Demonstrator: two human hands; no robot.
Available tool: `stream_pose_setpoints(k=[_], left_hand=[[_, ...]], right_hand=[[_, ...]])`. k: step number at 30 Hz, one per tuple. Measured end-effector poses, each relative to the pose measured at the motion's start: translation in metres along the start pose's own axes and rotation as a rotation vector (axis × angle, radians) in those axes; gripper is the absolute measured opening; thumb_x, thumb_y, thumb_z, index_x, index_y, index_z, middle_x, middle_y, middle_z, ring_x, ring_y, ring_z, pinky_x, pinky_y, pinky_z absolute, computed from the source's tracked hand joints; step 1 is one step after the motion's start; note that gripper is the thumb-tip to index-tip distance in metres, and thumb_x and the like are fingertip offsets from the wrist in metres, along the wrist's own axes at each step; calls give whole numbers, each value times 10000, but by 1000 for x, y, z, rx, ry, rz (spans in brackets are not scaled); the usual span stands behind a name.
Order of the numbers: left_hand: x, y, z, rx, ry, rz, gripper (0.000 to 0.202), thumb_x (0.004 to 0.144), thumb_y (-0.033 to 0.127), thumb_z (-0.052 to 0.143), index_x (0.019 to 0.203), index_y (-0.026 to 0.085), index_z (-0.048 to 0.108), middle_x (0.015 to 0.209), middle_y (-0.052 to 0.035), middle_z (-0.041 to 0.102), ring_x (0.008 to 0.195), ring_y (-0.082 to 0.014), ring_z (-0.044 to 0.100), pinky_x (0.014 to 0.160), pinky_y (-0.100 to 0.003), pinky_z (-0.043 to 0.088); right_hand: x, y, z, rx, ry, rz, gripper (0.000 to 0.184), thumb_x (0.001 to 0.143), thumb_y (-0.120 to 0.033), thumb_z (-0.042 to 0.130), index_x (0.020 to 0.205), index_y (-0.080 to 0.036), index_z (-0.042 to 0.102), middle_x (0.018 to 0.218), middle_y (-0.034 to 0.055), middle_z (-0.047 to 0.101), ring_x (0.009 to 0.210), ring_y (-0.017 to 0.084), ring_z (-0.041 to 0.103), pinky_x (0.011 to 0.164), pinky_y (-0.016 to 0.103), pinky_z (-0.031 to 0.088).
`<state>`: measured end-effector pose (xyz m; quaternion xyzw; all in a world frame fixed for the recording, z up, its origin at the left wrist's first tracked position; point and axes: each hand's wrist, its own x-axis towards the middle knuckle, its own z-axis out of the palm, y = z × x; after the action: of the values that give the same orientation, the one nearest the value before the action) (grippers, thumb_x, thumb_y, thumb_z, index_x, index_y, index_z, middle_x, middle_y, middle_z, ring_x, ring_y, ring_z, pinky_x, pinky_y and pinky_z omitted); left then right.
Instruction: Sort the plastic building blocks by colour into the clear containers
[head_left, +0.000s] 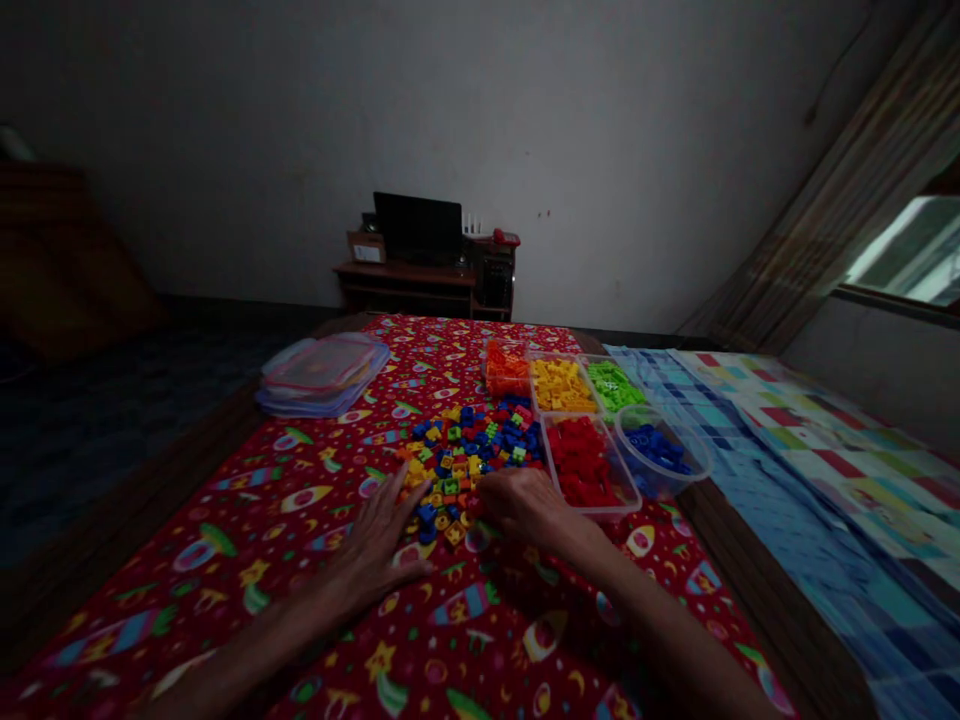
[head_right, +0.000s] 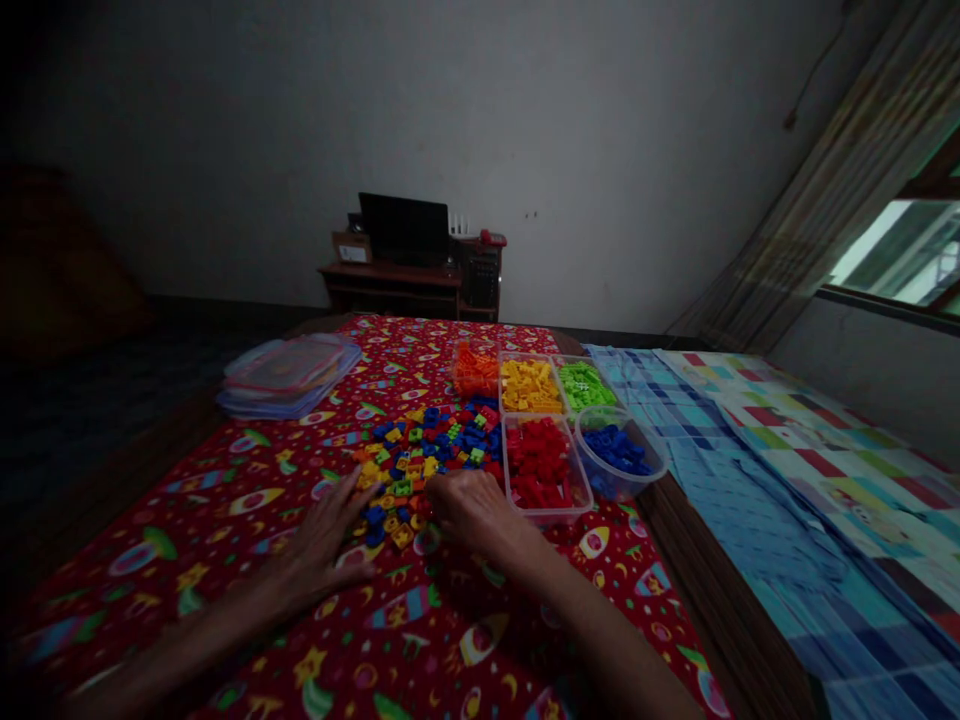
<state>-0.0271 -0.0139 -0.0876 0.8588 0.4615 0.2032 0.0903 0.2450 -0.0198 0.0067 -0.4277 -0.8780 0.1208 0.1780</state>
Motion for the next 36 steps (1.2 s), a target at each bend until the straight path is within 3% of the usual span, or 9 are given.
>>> stream_pose_setpoints(k=[4,10,14,18,22,26,29,36], left_hand=[[12,24,9,-29,92,-36,881,800,521,607,1487,331,89,1577,-123,-10,1423,-387,79,1086,-582,259],[66,37,17,-86,199,-37,835,777,458,653,1463,276,212,1558,-146,99,1419,-375,87,1104,-572,222],[98,37,18,-109,231,-15,803,773,486,647,1441,249,269,1522,-156,218,1406,-338,172,1114,-538,209],[129,37,15,-157,207,-44,767,775,503,632,1408,193,330,1453,-170,365,1362,-325,290,1110,-533,203],[153,35,-1,-339,240,-91,629,828,483,542,1355,167,410,1387,-146,473,1289,-283,423,1067,-464,329],[158,19,-32,-412,257,-110,426,857,430,456,1140,154,613,1216,-108,627,1142,-246,560,994,-387,425],[153,3,-46,-402,173,-125,361,811,381,492,1026,155,674,1083,-81,696,1012,-235,626,926,-371,476],[147,-10,-32,-212,-15,35,288,699,210,616,972,207,708,1047,-62,706,1034,-236,609,956,-385,448]], right_hand=[[2,0,6,0,-12,7,134,740,-45,518,739,-179,511,654,-33,479,569,93,341,548,234,195],[-3,15,9,-39,31,47,105,780,-89,527,812,-175,578,712,9,582,604,114,436,566,241,220],[-3,18,7,-47,71,83,164,821,-90,485,898,-164,609,766,47,634,654,135,510,592,236,266],[-3,15,4,-42,81,81,173,793,-49,483,861,-160,597,745,41,628,626,126,492,584,228,269],[-6,17,2,-40,109,72,165,769,-33,485,811,-161,579,709,22,604,589,112,452,570,224,260],[0,22,-4,-58,132,81,223,722,-42,538,900,-158,606,774,38,631,678,136,516,614,224,300],[19,23,-8,-100,107,108,259,772,-63,510,985,-156,623,840,66,648,758,159,557,650,234,336],[59,24,22,-284,48,120,273,850,-93,475,1083,-140,609,1044,133,620,1000,231,526,788,304,396]])
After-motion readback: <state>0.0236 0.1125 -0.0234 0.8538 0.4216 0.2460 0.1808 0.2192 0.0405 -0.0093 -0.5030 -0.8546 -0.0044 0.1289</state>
